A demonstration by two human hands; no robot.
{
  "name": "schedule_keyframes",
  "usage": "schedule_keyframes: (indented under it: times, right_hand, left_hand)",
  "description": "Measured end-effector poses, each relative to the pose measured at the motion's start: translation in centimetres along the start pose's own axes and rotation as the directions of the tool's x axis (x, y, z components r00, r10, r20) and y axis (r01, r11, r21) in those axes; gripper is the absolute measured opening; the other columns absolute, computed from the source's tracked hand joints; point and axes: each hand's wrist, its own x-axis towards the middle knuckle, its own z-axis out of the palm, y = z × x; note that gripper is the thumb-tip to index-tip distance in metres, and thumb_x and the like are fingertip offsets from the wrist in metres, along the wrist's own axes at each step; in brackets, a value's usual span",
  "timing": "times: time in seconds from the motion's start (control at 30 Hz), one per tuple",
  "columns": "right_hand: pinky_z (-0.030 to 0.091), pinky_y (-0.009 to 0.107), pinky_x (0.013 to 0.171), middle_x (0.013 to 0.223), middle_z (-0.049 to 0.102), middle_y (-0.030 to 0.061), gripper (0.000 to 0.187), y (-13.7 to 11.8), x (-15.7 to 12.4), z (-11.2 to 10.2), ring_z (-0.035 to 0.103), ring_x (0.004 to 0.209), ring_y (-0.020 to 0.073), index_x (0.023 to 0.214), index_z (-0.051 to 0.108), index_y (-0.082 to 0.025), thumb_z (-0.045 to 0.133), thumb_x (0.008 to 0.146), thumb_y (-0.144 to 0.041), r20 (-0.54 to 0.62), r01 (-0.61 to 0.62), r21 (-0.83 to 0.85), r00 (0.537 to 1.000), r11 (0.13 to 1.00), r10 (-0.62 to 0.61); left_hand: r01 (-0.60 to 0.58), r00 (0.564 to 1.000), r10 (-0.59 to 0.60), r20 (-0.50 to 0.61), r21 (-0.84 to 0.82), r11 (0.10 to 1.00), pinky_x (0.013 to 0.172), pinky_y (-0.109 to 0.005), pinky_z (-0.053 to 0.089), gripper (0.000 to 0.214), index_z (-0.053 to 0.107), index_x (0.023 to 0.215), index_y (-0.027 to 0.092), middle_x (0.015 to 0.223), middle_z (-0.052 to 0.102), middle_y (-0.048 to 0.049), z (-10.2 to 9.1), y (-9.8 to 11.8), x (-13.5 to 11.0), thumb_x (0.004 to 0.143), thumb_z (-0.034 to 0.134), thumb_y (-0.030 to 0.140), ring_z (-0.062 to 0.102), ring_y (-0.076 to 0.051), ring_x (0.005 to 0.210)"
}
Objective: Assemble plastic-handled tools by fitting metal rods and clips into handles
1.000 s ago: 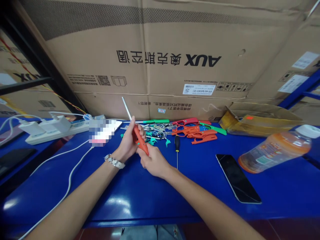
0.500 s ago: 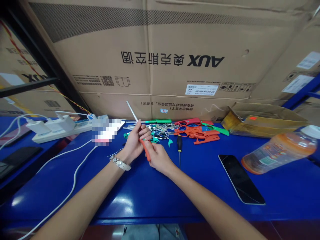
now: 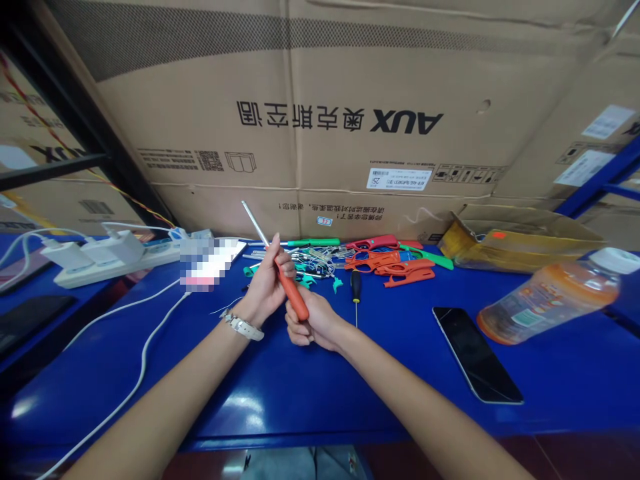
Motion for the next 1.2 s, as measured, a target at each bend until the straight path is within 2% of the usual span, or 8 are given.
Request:
schedule_keyframes:
  times: [0.1, 0.2, 0.4, 0.5, 0.73, 0.9, 1.07, 1.2]
  right_hand:
    - [0.029, 0.021, 0.03, 0.039, 0.05, -0.0006, 0.063, 0.0, 0.4, -0.5, 0.046, 0.03, 0.0123, 0.062, 0.052, -0.018, 0.031, 0.094, -0.068, -0.16, 0.04, -0.151, 0.985, 0.988, -0.065]
    - [0.034, 0.021, 0.032, 0.049, 0.061, 0.0038, 0.064, -0.2, 0.5, -1.0, 0.052, 0.035, 0.0132, 0.072, 0.056, -0.017, 0.033, 0.091, -0.074, -0.163, 0.082, -0.273, 0.978, 0.959, -0.13]
    - [0.036, 0.019, 0.035, 0.053, 0.044, -0.0086, 0.05, -0.9, 0.0, -0.5, 0.04, 0.037, 0.0073, 0.084, 0.049, -0.02, 0.049, 0.087, -0.07, -0.139, 0.133, -0.139, 0.979, 0.981, -0.152]
    - [0.033, 0.018, 0.034, 0.055, 0.038, -0.012, 0.047, -0.9, -0.6, -0.9, 0.032, 0.036, 0.0054, 0.086, 0.042, -0.024, 0.054, 0.085, -0.069, -0.146, 0.151, -0.223, 0.972, 0.963, -0.187]
    - [0.029, 0.018, 0.037, 0.053, 0.04, -0.0112, 0.043, 0.2, -2.6, -2.8, 0.034, 0.038, 0.0062, 0.087, 0.044, -0.024, 0.047, 0.091, -0.067, -0.229, 0.168, -0.592, 0.903, 0.788, -0.364]
    - [0.049, 0.027, 0.06, 0.076, 0.066, -0.0009, 0.04, -0.8, -2.7, -3.5, 0.064, 0.065, 0.0151, 0.112, 0.055, -0.024, 0.063, 0.087, -0.054, -0.129, 0.218, -0.774, 0.865, 0.594, -0.485]
    - [0.051, 0.035, 0.076, 0.09, 0.072, 0.0026, 0.04, -0.8, -2.3, -3.6, 0.067, 0.082, 0.0213, 0.119, 0.06, -0.027, 0.065, 0.087, -0.051, -0.041, 0.202, -0.898, 0.846, 0.39, -0.532]
    - [0.051, 0.037, 0.083, 0.105, 0.072, 0.0037, 0.042, -0.2, -1.9, -3.5, 0.067, 0.092, 0.0222, 0.127, 0.059, -0.03, 0.059, 0.091, -0.052, 0.033, 0.282, -0.88, 0.838, 0.382, -0.544]
  left_hand:
    - [-0.037, 0.999, 0.038, -0.013, 0.024, 0.999, 0.039, -0.013, 0.037, 0.046, 0.041, 0.071, 0.02, 0.05, 0.043, 0.0118, -0.1, -0.1, -0.1, 0.072, 0.084, 0.036, 0.042, -0.002, 0.039]
    - [-0.059, 0.998, 0.06, -0.005, 0.105, 0.993, 0.042, -0.015, 0.039, 0.044, 0.042, 0.072, 0.019, 0.053, 0.046, 0.0107, -0.4, -0.1, -0.2, 0.072, 0.083, 0.037, 0.044, -0.003, 0.041]
    - [-0.032, 0.999, 0.021, 0.045, 0.26, 0.965, 0.055, -0.021, 0.047, 0.029, 0.05, 0.073, 0.017, 0.063, 0.06, 0.0026, -1.1, 0.5, -0.1, 0.084, 0.069, 0.037, 0.061, -0.011, 0.059]
    - [-0.064, 0.996, 0.031, 0.084, 0.417, 0.907, 0.062, -0.024, 0.05, 0.034, 0.057, 0.083, 0.016, 0.077, 0.069, -0.0031, -1.9, 0.8, -0.8, 0.086, 0.066, 0.048, 0.066, -0.015, 0.071]
    - [0.029, 0.974, -0.153, 0.167, 0.576, 0.817, 0.087, -0.033, 0.054, 0.032, 0.067, 0.099, 0.015, 0.101, 0.073, -0.0076, -4.1, 0.9, -3.1, 0.081, 0.076, 0.039, 0.07, -0.018, 0.092]
    - [-0.034, 0.966, -0.129, 0.225, 0.602, 0.798, 0.093, -0.03, 0.052, 0.029, 0.068, 0.101, 0.016, 0.101, 0.074, -0.0052, -4.3, 0.4, -3.4, 0.08, 0.079, 0.032, 0.07, -0.016, 0.094]
    - [-0.036, 0.986, -0.066, 0.151, 0.59, 0.807, 0.093, -0.026, 0.053, 0.027, 0.071, 0.098, 0.016, 0.099, 0.075, -0.0049, -5.0, 0.1, -4.4, 0.077, 0.081, 0.031, 0.069, -0.015, 0.096]
    - [-0.01, 0.995, -0.048, 0.087, 0.569, 0.822, 0.094, -0.028, 0.053, 0.029, 0.071, 0.095, 0.014, 0.096, 0.076, -0.0049, -5.7, 0.2, -4.9, 0.073, 0.084, 0.028, 0.07, -0.015, 0.093]
